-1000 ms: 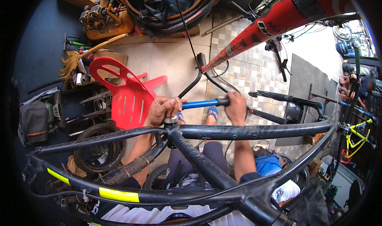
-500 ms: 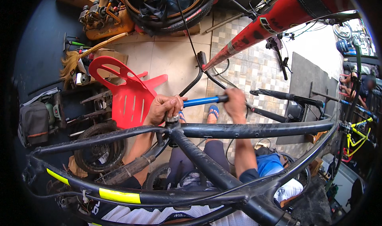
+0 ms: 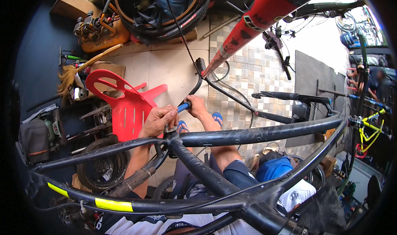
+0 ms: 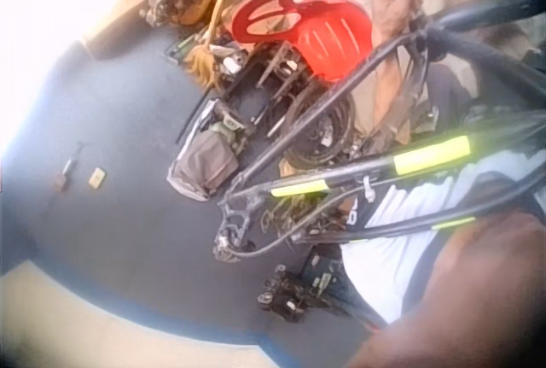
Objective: The person uses a torque wrench to tighten bolts on a bicycle frame mounted on a repair stand. They adjust the wrench and reposition the frame multiple times to access different bolt locations. The person then places the wrench on a workbench and picks up a bicycle wheel to inspect it.
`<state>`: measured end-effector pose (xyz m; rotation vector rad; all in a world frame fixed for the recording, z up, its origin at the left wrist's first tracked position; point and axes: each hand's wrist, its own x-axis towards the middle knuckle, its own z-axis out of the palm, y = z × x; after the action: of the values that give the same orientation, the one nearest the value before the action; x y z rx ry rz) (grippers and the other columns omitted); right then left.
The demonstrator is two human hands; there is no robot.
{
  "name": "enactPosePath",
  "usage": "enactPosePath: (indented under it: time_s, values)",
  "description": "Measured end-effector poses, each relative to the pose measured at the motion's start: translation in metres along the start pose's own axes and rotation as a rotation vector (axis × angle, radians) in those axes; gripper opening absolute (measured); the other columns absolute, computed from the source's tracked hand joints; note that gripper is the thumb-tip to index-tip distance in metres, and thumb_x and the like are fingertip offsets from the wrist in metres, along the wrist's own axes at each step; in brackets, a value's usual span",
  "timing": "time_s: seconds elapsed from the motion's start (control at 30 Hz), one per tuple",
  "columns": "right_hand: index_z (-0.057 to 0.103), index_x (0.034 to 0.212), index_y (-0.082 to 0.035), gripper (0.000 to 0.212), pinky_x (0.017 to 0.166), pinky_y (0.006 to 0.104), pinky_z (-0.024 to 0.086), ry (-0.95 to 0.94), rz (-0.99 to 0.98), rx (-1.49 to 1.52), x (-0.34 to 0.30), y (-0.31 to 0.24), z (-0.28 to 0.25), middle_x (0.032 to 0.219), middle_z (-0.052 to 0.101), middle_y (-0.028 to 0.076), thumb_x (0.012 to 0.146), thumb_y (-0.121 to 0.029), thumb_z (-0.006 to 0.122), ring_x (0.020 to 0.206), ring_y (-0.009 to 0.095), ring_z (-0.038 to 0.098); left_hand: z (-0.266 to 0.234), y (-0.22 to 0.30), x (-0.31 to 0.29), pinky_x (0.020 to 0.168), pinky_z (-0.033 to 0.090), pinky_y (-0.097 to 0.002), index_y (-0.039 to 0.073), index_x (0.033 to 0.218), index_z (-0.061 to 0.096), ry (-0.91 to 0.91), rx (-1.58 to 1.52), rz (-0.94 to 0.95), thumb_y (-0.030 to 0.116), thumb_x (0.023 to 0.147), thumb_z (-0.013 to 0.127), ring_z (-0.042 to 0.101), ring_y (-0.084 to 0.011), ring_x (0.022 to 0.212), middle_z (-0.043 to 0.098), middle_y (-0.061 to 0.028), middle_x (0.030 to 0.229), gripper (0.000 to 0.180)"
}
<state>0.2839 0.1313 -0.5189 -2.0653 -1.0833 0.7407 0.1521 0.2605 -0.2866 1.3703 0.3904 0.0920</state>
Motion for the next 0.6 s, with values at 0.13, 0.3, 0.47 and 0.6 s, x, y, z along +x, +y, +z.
enactPosePath:
  time_s: [0.13,0.3,0.47,0.6]
  values:
    - [0.065,0.086,-0.013,0.026,0.075,0.0467,0.049,0.141,0.115,-0.252,-0.028,0.002,-0.081,0.087,0.068,0.012,0.066,-0.001,0.077,0.085,0.037,0.064,-0.003,-0.005,0.003,0.102,0.046,-0.041,0.005,0.056,0.059,-0.044,-0.108,0.022,0.02,0.107,0.054,0.06,-0.0176,0.078,0.061,-0.0065,0.064,0.053]
    - [0.066,0.086,-0.015,0.019,0.086,0.0446,0.04,0.383,-0.089,-0.516,-0.083,-0.019,-0.207,0.084,0.062,0.006,0.071,-0.003,0.068,0.091,0.031,0.059,0.0,-0.017,0.008,0.113,0.04,-0.0477,0.009,0.05,0.054,-0.025,-0.521,0.073,0.028,0.104,0.056,0.058,-0.0195,0.076,0.057,-0.0059,0.061,0.057]
    - [0.065,0.083,-0.013,0.018,0.077,0.0481,0.044,0.287,0.114,-0.353,-0.055,-0.012,-0.148,0.083,0.063,0.01,0.07,-0.001,0.066,0.087,0.035,0.06,-0.001,-0.012,0.003,0.11,0.042,-0.0471,0.007,0.052,0.057,0.007,-0.311,0.068,0.022,0.106,0.053,0.061,-0.0197,0.076,0.058,-0.0061,0.06,0.056]
    - [0.066,0.086,-0.01,0.026,0.075,0.0471,0.052,0.07,0.122,-0.089,-0.014,0.0,-0.037,0.087,0.067,0.014,0.064,-0.003,0.077,0.086,0.04,0.065,-0.002,-0.003,0.001,0.09,0.046,-0.0377,0.005,0.058,0.059,-0.027,0.007,0.077,0.018,0.106,0.055,0.059,-0.0156,0.068,0.058,-0.0036,0.06,0.051]
